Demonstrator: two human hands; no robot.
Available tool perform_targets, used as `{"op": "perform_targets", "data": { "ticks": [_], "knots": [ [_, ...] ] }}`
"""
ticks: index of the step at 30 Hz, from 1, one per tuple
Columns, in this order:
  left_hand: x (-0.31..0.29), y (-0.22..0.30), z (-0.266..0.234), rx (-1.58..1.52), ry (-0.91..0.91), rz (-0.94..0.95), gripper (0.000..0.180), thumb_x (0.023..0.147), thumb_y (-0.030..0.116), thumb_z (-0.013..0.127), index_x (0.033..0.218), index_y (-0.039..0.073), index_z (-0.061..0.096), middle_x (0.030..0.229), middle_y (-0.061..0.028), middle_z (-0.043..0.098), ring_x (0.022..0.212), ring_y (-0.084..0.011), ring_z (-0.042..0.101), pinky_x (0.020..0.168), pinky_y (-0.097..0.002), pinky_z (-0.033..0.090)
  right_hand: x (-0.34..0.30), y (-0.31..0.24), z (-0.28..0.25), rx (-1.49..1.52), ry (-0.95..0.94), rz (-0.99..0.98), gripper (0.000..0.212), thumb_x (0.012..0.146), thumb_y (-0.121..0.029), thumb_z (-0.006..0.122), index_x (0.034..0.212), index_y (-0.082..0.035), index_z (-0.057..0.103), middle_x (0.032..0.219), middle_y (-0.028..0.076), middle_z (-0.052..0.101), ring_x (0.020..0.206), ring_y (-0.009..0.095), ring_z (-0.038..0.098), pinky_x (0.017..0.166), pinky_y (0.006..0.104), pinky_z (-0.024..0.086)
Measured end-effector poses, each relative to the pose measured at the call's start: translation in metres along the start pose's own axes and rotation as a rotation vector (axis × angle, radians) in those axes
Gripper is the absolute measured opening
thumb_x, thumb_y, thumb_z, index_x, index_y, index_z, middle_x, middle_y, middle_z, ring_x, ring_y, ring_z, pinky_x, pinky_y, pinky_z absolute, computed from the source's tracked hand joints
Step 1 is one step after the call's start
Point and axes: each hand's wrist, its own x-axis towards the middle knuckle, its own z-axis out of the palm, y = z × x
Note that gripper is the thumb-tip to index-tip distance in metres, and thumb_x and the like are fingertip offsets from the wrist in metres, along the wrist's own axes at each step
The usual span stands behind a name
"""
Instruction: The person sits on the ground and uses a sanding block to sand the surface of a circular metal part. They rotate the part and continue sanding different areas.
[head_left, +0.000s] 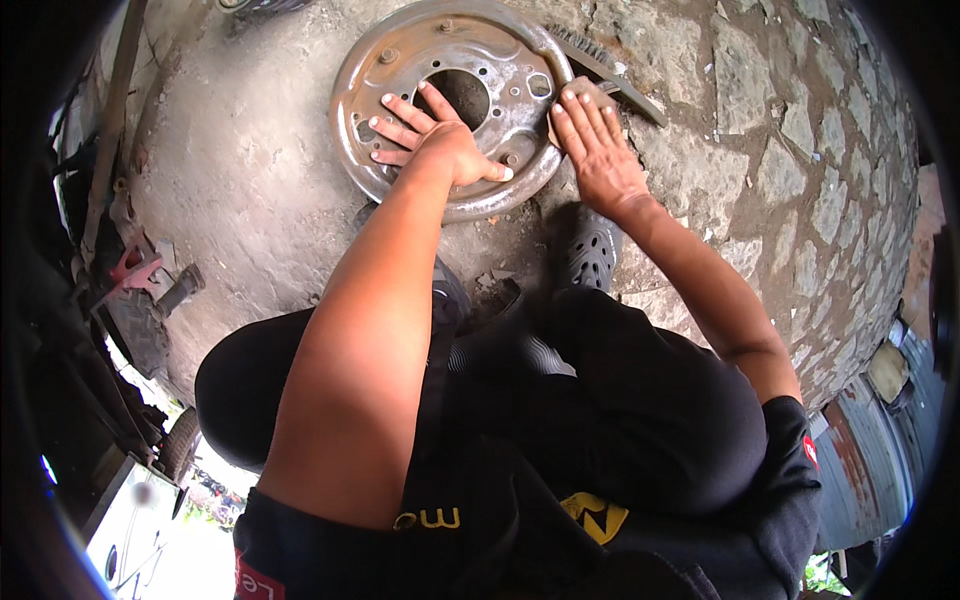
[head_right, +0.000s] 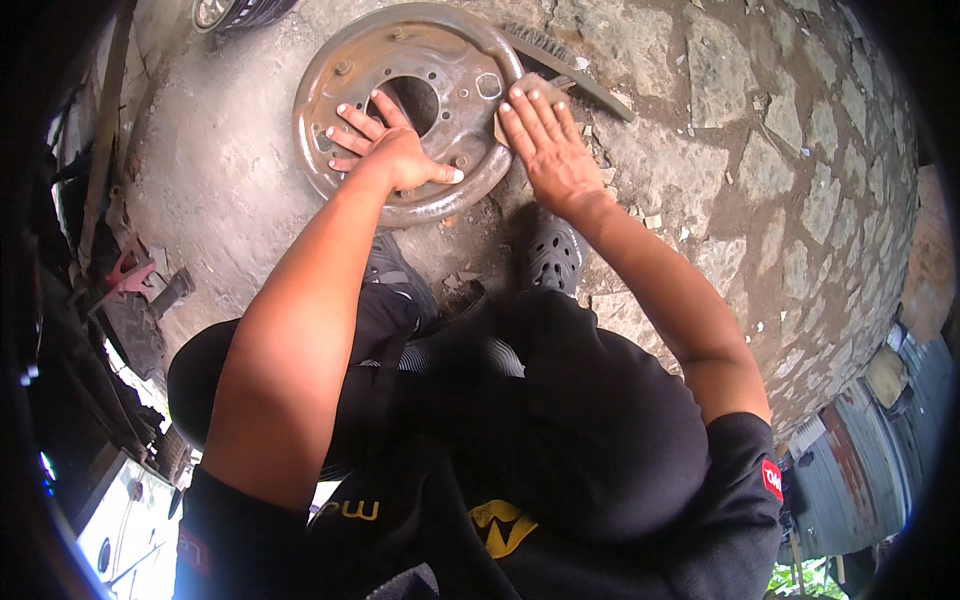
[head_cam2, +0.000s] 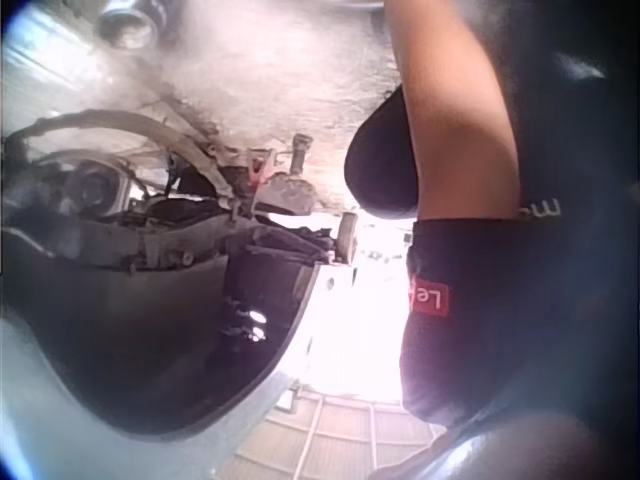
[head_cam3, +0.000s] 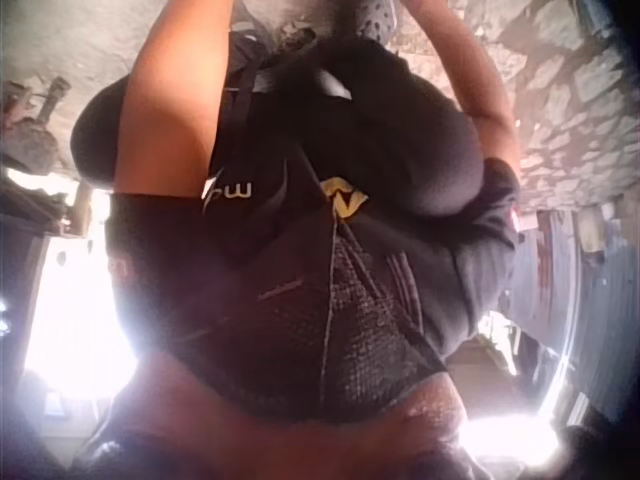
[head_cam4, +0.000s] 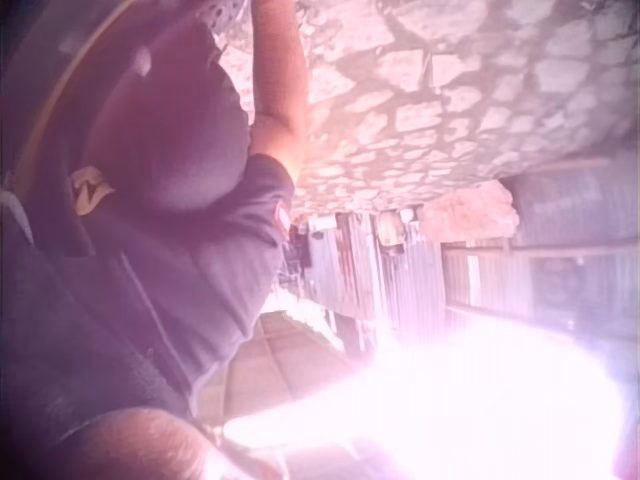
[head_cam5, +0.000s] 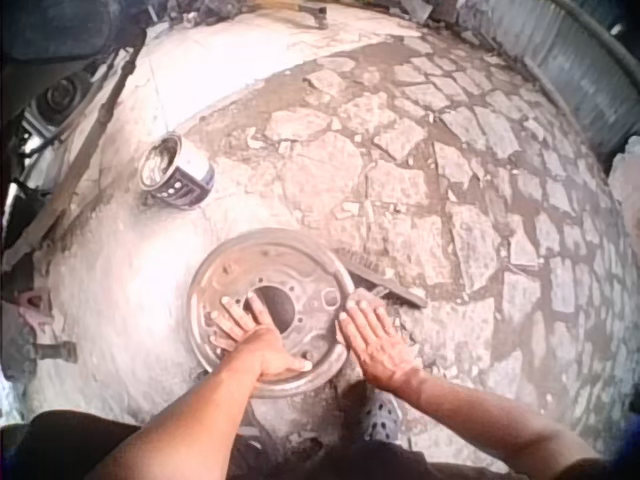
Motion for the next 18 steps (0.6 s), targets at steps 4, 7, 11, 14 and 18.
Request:
{"op": "perform_targets", "data": {
  "ticks": [4,7,11,14,18],
  "knots": [
    [-0.003,0.003,-0.002,0.022,-0.036,-0.006,0.161,0.061,0.058,0.091,0.153,0.009,-0.031,0.151,-0.0391,-0.036,0.142,-0.0609,-0.026,0.110,-0.0786,0.001,-0.046,-0.029,0.032,0.127,0.020,-0.299,0.073,0.096,-0.017,0.045,0.162,-0.014,0.015,0.169,0.009,0.015,0.156,0.024,0.014,0.127,0.0468,0.009],
    [0.001,-0.004,0.003,0.001,-0.015,-0.016,0.161,0.060,0.057,0.092,0.152,0.009,-0.032,0.151,-0.0392,-0.036,0.142,-0.0609,-0.025,0.110,-0.0783,0.002,-0.024,-0.010,0.015,-0.053,-0.068,-0.222,0.081,0.093,-0.020,0.056,0.162,-0.014,0.014,0.169,0.007,0.014,0.156,0.022,0.014,0.127,0.0480,0.010],
    [-0.002,0.002,0.001,0.023,-0.034,-0.010,0.161,0.061,0.058,0.091,0.152,0.007,-0.031,0.152,-0.0386,-0.035,0.142,-0.0610,-0.025,0.111,-0.0782,0.002,-0.010,-0.013,0.000,-0.166,-0.146,-0.035,0.084,0.091,-0.018,0.056,0.161,-0.006,0.011,0.169,0.014,0.009,0.156,0.028,0.011,0.127,0.0476,0.010],
    [-0.003,0.004,-0.005,0.050,-0.048,-0.015,0.160,0.062,0.059,0.090,0.152,0.008,-0.031,0.152,-0.0382,-0.035,0.142,-0.0600,-0.025,0.111,-0.0776,0.003,-0.049,-0.028,0.035,0.097,0.049,-0.319,0.077,0.094,-0.018,0.050,0.162,-0.011,0.013,0.169,0.011,0.013,0.156,0.025,0.013,0.127,0.0480,0.010],
    [-0.002,0.001,0.001,0.039,-0.023,-0.008,0.160,0.062,0.059,0.091,0.152,0.006,-0.031,0.150,-0.0402,-0.035,0.141,-0.0621,-0.024,0.110,-0.0788,0.005,-0.011,0.002,-0.002,0.033,-0.094,-0.015,0.085,0.085,-0.005,0.052,0.161,-0.008,0.014,0.169,0.014,0.012,0.157,0.028,0.008,0.128,0.0463,0.007]
  ]
}}
